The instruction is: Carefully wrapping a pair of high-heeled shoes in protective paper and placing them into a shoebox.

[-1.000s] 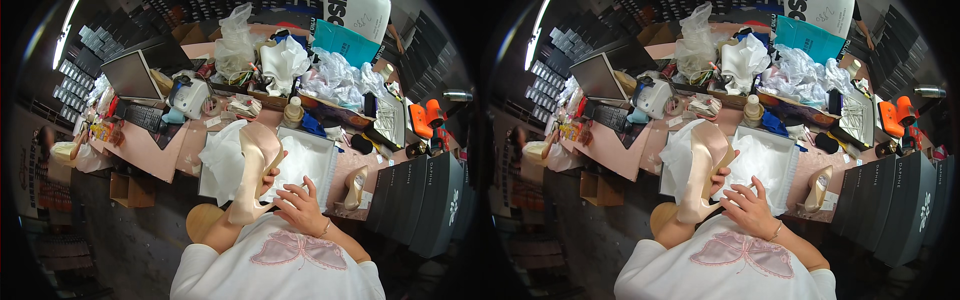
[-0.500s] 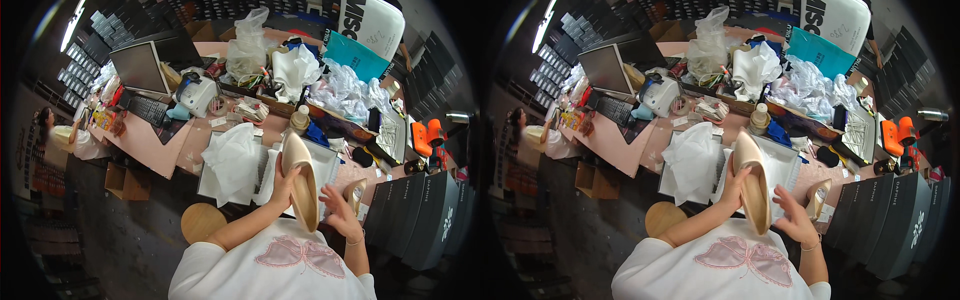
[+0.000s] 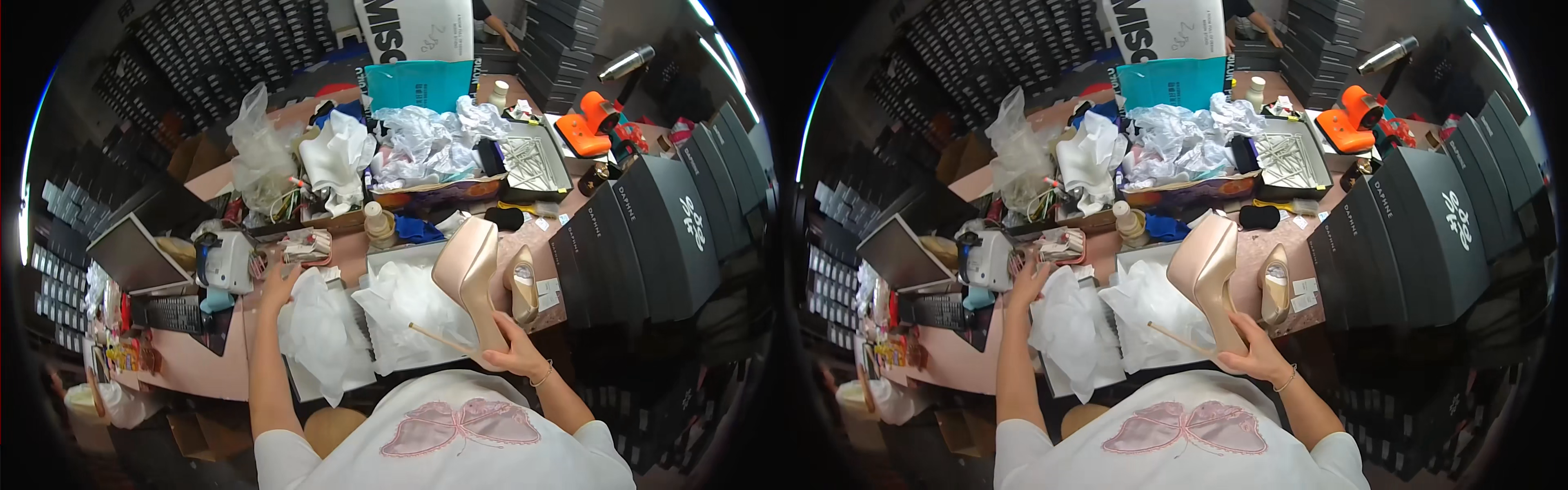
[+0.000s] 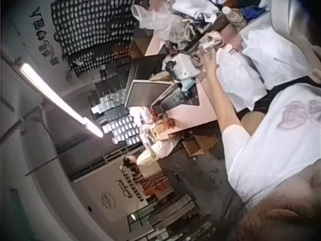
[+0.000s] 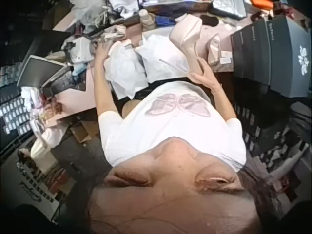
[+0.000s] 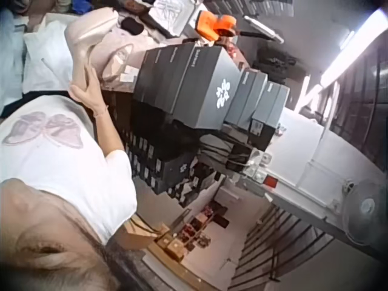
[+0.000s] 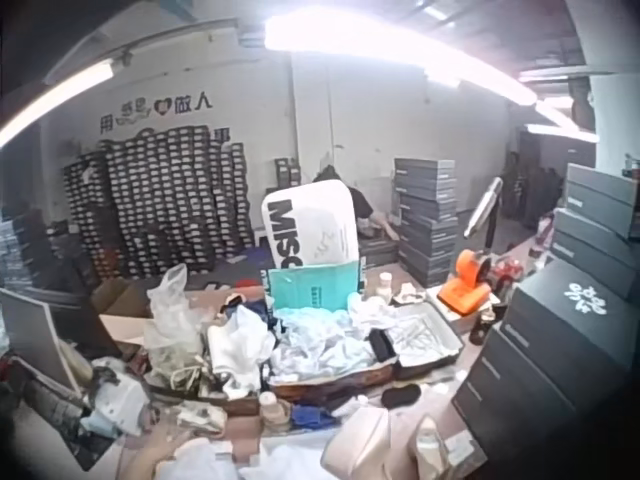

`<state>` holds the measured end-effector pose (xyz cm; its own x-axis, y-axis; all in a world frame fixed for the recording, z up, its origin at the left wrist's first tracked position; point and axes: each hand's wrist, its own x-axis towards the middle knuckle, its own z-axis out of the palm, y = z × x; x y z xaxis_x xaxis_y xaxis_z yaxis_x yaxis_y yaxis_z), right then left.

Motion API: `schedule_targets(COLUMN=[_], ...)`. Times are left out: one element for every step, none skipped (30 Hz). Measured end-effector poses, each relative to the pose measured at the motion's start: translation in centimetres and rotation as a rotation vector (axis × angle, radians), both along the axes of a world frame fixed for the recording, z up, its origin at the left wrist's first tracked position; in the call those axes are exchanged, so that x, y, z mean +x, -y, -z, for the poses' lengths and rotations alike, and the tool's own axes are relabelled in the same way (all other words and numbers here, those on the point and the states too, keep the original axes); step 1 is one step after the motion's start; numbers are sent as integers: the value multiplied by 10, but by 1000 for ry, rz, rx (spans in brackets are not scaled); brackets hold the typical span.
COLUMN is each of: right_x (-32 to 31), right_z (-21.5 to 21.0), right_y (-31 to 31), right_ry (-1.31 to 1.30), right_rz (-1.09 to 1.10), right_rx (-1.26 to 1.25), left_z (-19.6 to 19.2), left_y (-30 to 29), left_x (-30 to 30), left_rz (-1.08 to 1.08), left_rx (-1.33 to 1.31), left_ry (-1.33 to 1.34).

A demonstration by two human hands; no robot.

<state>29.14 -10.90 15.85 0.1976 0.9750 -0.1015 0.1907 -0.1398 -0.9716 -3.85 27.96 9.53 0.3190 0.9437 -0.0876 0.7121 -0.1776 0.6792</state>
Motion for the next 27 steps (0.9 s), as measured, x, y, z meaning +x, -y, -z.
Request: schedule_targets(right_x=[-7,-17,-28,-38,-46,-54,-54,-57,-59,-57,-54,-52,-50,-49,-45,-41,-34,-25,-15,-9,0,4,9,13,13,15,15], right_z=[10,15,17,18,19,17,19,22,23,23,24,26,32,33,26,12,2,-1,-3,-1,6,8,8,10,15,13,7], right_y=[8,13,17,20,28,31,34,41,50,55,58,61,64,67,67,64,64,67,72,77,86,93,101,107,114,116,115], right_ry=[-110,-228,-275,-321,-326,-310,-320,-334,-393,-448,-497,-561,-623,-690,-747,-805,-860,-856,-851,-857,-753,-758,-756,-753,-782,-820,-861], right_rz=[60,79,102,120,122,155,160,158,175,178,173,180,186,176,154,125,101,36,-28,-93,-114,-159,-206,-254,-294,-386,-480], right_rx=[-27,-62,-73,-83,-111,-68,-82,-111,-116,-108,-94,-52,-12,21,44,64,83,80,77,73,64,47,27,7,-4,-32,-65], left_z=[-11,7,32,42,46,51,54,38,15,-15,-51,-83,-112,-132,-139,-143,-140,-135,-129,-124,-117,-114,-113,-114,-114,-111,-107], left_y=[-4,-12,-22,-28,-24,-24,-29,-22,-17,-5,14,37,65,93,114,133,148,159,168,172,174,176,181,187,192,198,204], left_x=[4,-10,-22,-30,-30,-25,-19,-12,-2,9,27,46,67,82,93,99,102,104,105,99,93,88,87,85,84,84,84], left_rz=[-5,37,85,100,122,138,145,141,140,245,345,441,542,631,743,847,851,863,874,815,764,711,698,683,668,690,711], left_rx=[-267,-358,-451,-496,-555,-616,-464,-325,-177,6,198,389,473,557,501,443,388,338,287,390,487,582,645,708,770,758,739], left_ry=[-104,-205,-306,-245,-181,-118,-57,5,62,43,25,9,64,110,64,16,-24,-72,-119,-191,-258,-325,-302,-281,-261,-253,-248])
